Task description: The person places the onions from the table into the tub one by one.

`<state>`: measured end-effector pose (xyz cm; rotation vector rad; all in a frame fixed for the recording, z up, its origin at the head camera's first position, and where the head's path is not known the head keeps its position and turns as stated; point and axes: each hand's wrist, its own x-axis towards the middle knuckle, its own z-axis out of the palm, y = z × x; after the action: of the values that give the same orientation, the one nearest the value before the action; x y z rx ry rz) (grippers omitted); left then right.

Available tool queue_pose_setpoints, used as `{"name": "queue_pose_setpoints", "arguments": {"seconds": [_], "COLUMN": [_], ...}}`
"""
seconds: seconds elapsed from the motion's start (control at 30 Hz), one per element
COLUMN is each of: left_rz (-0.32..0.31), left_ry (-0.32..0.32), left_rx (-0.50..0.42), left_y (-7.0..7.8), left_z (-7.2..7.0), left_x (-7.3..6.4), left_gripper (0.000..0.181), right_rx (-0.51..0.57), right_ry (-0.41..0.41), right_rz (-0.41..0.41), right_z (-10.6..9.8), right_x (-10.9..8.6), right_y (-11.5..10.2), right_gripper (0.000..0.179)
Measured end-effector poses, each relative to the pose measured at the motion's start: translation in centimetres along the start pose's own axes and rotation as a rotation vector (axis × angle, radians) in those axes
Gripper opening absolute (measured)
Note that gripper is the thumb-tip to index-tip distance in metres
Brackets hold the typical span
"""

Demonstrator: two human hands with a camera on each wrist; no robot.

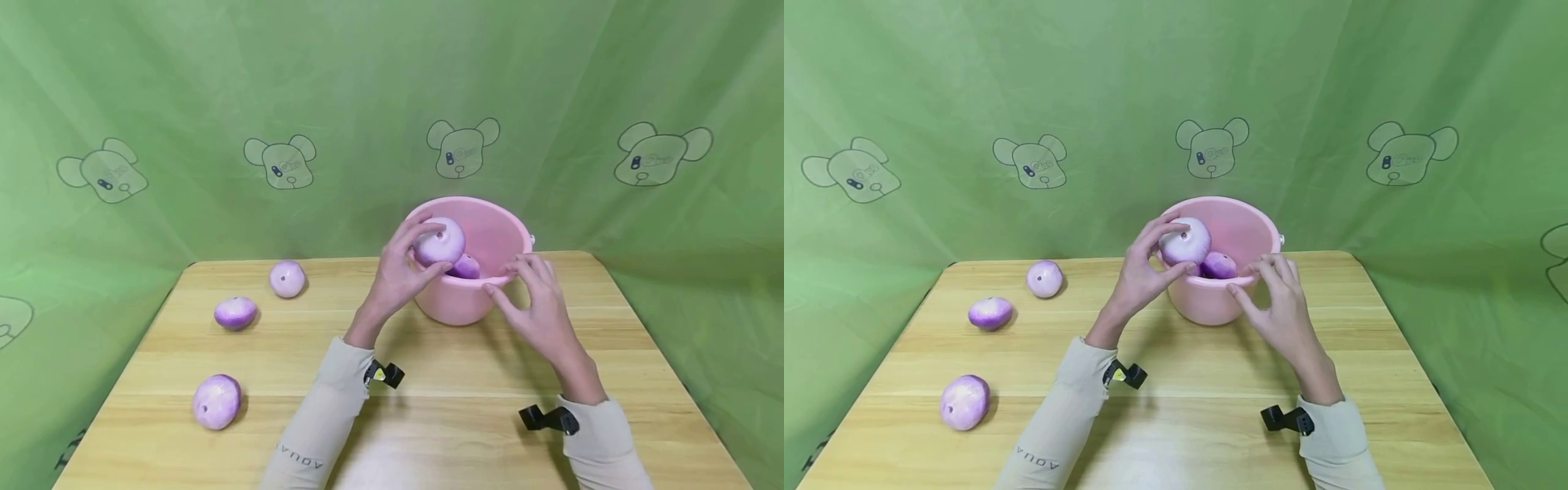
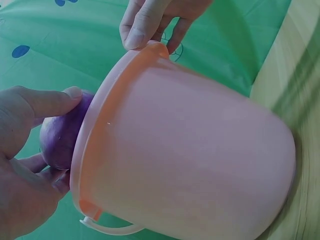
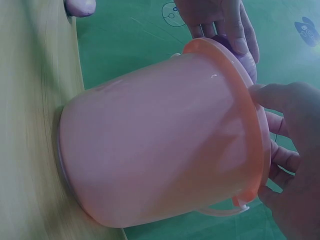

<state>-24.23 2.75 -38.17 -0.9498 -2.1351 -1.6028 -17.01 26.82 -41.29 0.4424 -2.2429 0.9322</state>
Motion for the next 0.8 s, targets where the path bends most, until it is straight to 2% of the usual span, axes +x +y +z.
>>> {"name": "queue_pose_setpoints", "arguments": {"seconds": [0.37,0.6,0.8], "left_rz": [0.024,0.006,-0.015], "left_ry": [0.006,-0.002,-0.038], "left_rx": [0.008,0.027,0.020], "left_y": [-0.18,-0.45,-0.25], "left_z": [0.15,0.43,0.48], "left_x": [0.30,0.54,0.44], "left_gripper": [0.054,0.054,0.047], "right_rx": [-0.002,0.005,0.007], "right_ry": [-0.001,-0.004,-0.003], "right_rz": [0.005,0.010,0.010], "right_z": [0.08,0.07,0.05], "right_x": [0.00,0.06,0.00], "right_y": [-0.05,-0.11,-0.06], "right_gripper": [0.033,0.032,0.032]}}
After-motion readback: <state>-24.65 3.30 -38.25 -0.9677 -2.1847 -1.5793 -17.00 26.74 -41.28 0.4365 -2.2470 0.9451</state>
